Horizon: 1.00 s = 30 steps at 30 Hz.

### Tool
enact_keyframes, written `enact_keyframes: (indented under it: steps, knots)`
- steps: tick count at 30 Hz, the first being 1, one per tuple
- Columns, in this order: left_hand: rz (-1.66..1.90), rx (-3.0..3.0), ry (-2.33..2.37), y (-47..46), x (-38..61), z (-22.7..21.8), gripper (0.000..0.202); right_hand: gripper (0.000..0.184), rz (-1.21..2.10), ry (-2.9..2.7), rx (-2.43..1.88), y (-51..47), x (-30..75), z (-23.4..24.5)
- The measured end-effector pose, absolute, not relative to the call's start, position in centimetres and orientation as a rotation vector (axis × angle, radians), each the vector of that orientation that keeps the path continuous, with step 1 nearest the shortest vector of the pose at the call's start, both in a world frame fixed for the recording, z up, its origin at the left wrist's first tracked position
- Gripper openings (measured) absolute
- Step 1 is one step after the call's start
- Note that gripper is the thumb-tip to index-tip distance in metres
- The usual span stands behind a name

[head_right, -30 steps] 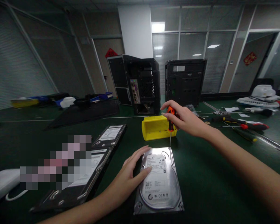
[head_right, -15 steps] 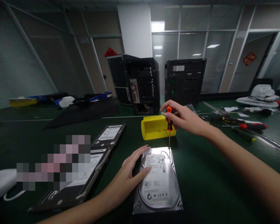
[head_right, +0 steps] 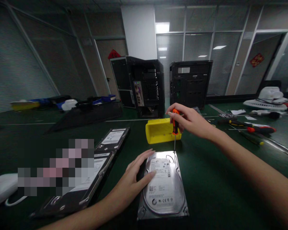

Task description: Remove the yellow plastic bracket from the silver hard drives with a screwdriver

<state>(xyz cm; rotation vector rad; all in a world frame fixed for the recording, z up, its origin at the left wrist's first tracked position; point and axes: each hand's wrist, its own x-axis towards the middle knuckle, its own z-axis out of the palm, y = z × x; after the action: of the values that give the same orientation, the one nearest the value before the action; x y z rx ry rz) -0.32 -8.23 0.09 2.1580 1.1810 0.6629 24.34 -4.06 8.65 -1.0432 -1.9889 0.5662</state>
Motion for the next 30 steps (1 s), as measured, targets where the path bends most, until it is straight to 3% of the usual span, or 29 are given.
enact_keyframes:
  steps: [9,30]
  knots:
    - [0.636,2.155,1.189,-8.26,-0.28,0.12,0.049,0.020,0.480,-2.006,-1.076,-4.09,24.22,8.70]
    - [0.628,2.160,1.191,-8.30,-0.37,0.23,0.049,0.023,0.449,-1.990,-1.093,-4.15,24.24,8.67]
